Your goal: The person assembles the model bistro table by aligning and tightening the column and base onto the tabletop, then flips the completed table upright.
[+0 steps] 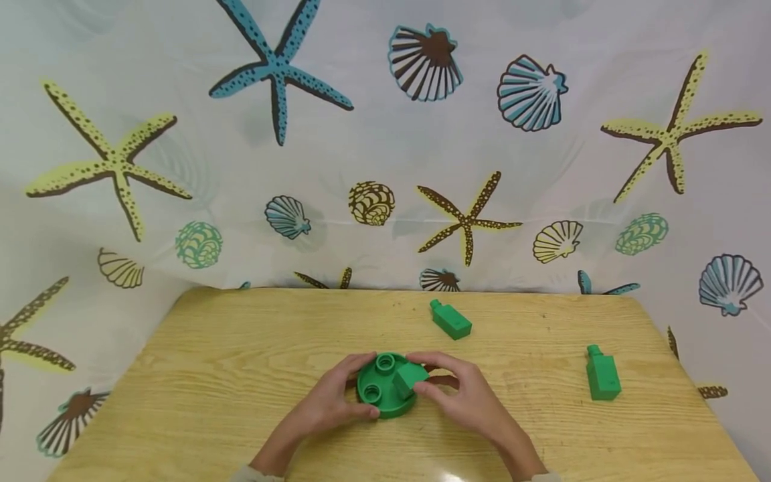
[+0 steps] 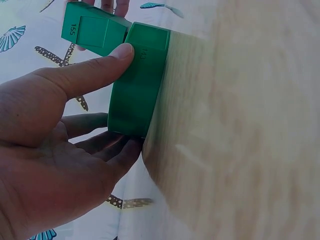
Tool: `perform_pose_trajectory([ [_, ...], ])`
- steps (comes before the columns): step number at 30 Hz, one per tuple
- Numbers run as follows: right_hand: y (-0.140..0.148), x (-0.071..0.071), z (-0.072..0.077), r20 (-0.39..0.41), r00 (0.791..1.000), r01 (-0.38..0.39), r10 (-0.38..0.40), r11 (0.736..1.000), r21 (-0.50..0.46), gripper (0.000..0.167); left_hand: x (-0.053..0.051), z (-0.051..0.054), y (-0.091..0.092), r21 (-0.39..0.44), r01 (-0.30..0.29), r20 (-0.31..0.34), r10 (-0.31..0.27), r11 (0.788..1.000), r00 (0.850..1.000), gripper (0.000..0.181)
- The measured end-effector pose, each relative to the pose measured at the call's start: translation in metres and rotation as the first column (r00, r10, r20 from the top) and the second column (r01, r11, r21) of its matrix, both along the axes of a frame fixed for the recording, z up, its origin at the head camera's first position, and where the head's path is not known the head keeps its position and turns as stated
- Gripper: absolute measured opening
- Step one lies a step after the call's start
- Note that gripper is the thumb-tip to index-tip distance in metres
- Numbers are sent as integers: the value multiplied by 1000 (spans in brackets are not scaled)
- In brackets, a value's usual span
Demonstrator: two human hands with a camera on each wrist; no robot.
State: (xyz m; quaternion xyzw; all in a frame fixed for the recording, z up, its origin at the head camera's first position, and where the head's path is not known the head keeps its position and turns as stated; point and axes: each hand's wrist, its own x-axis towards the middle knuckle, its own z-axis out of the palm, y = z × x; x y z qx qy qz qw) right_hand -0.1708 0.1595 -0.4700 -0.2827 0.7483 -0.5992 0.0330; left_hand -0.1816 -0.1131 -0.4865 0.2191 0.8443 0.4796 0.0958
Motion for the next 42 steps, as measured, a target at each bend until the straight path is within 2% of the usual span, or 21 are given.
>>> perform_pose_trajectory([
  [3, 3, 0, 1, 7, 999, -44, 44, 999, -8, 37, 0, 0, 0, -4, 4, -1, -4, 1000, 1000, 92],
  [8, 2, -1, 1, -7, 1000, -23, 23, 999, -31, 37, 1, 1, 1, -1, 4, 1, -4, 1000, 1000, 91],
  [12, 2, -1, 0, 10, 999, -46, 47, 997, -66, 36, 1, 1, 1, -5, -5, -6, 5, 1000, 1000, 91],
  [16, -2, 0, 0, 6, 1000, -27, 27, 998, -51, 37, 1, 1, 1, -10, -14, -9, 14, 1000, 1000, 92],
  [20, -9, 0, -1, -61, 998, -10, 10, 1000, -9, 40, 1, 1, 1, 2, -14, -4, 14, 1000, 1000, 91],
  [24, -15, 0, -2, -154, 988, 33, -24, 998, 55, 38, 1, 0, 2, 18, -11, 7, 11, 1000, 1000, 91],
  [28, -18, -1, -3, -169, 983, 94, -77, 991, 92, 37, 1, 0, 1, 44, -7, 30, 6, 999, 1000, 90],
  [36, -18, -5, -7, -189, 978, 92, -83, 995, 39, 33, 1, 0, 3, 60, -11, 49, 8, 998, 999, 90],
  [42, -21, -6, -7, -152, 983, 96, -100, 995, -31, 33, 2, 0, 2, 64, -17, 55, 13, 998, 998, 90],
])
